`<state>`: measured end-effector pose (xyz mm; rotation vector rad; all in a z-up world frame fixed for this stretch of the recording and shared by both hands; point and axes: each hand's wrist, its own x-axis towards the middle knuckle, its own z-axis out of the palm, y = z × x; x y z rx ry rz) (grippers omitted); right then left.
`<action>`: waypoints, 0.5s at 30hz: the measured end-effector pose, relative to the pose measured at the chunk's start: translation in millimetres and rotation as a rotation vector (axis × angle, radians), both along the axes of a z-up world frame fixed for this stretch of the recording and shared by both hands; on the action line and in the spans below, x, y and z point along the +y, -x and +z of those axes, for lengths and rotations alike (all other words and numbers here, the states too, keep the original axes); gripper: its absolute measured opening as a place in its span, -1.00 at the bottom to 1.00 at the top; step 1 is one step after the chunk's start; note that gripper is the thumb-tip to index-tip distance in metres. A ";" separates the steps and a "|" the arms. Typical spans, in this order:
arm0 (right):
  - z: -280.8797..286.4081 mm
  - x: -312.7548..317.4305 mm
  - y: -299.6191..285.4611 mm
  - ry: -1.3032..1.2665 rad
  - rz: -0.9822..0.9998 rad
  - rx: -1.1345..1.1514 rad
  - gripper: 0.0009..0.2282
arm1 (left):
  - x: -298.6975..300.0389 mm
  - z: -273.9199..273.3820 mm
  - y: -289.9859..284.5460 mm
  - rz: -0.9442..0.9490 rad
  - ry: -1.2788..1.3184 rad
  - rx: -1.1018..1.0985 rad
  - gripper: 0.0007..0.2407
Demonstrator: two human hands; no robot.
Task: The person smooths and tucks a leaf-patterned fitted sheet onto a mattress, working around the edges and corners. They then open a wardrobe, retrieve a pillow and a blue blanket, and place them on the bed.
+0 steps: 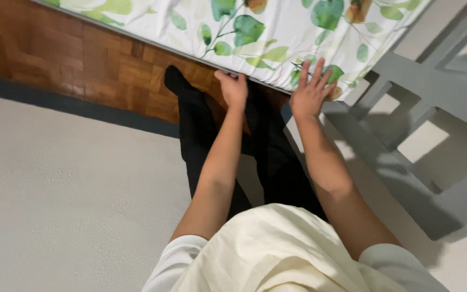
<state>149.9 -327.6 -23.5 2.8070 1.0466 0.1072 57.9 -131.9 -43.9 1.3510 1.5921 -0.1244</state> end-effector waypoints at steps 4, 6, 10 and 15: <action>9.6 -1.9 -1.4 0.054 -0.039 0.126 -0.25 | -21.9 -1.6 5.4 -0.017 -0.087 -0.001 -0.66; 40.5 6.3 -4.6 0.090 -0.152 0.502 -0.02 | -37.6 14.6 4.1 -0.078 -0.133 0.002 -0.61; 61.7 0.1 -22.8 -0.151 -0.140 0.430 -0.13 | -72.2 82.2 -14.6 -0.267 -0.179 -0.105 -0.68; 47.4 -24.7 -47.9 -0.498 -0.446 0.165 -0.60 | -80.7 125.8 -52.0 -0.558 -0.218 -0.209 -0.71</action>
